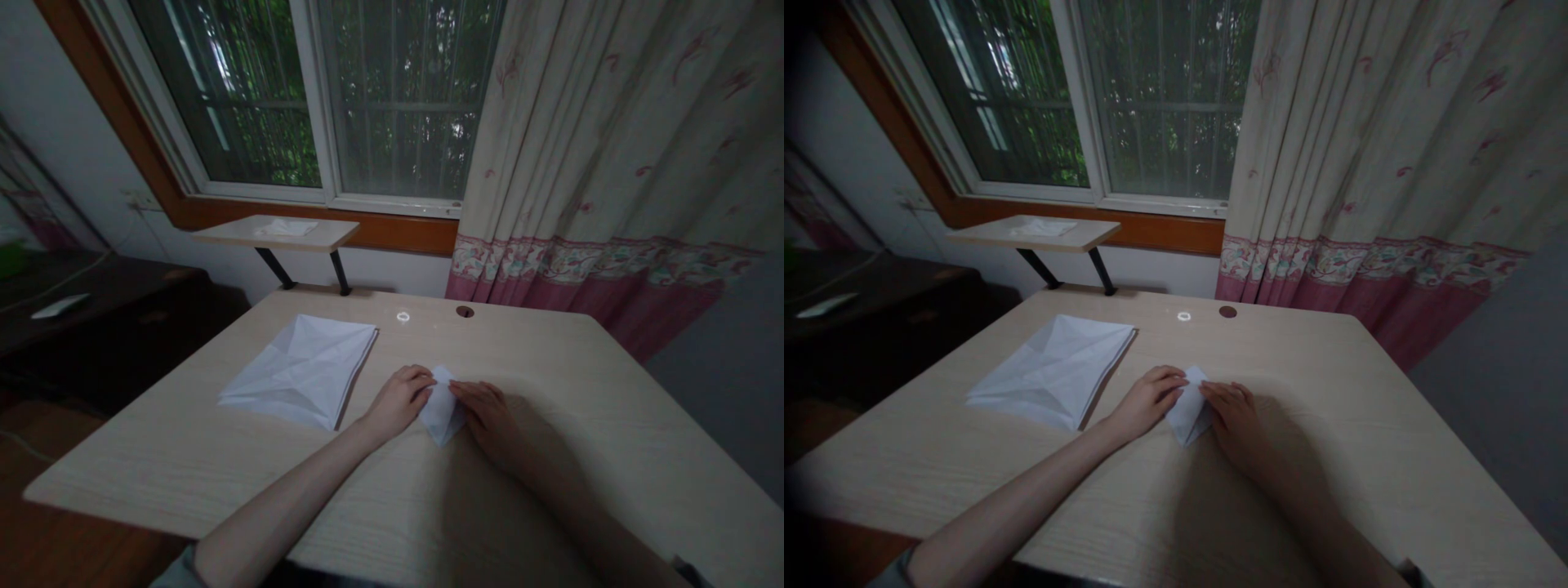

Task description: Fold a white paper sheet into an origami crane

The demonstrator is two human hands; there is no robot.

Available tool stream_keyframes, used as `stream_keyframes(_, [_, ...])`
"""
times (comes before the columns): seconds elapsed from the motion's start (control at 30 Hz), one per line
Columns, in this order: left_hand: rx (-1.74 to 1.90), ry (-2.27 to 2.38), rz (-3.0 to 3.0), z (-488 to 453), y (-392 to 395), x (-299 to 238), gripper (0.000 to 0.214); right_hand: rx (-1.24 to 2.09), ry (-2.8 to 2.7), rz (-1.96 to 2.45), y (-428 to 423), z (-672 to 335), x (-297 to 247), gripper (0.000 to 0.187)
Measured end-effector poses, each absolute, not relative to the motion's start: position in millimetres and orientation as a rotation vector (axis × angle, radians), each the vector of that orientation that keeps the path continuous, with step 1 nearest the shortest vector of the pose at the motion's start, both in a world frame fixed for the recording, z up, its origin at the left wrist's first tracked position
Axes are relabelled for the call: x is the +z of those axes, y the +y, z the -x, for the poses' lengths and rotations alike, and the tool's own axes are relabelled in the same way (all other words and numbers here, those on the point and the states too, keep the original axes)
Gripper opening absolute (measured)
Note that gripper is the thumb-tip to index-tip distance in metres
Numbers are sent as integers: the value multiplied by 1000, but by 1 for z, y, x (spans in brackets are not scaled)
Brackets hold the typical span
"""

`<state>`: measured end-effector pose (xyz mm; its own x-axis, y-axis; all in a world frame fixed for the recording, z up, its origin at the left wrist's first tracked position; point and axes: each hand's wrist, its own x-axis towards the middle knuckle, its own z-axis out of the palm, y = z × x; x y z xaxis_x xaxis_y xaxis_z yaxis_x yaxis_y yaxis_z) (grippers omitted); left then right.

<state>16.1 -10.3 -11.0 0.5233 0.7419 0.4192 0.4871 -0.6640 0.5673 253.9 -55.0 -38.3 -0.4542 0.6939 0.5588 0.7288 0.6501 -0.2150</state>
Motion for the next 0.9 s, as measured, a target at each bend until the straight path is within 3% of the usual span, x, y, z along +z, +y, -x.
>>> stream_keyframes(0.43, [727,1020,-2651,-14,-10,-14,23,-113,-2326,1219,-65,-244,-24,37])
stream_keyframes(0.9, [605,969,-2678,-11,-13,0,38,-111,-2335,1204,-63,-245,-28,36])
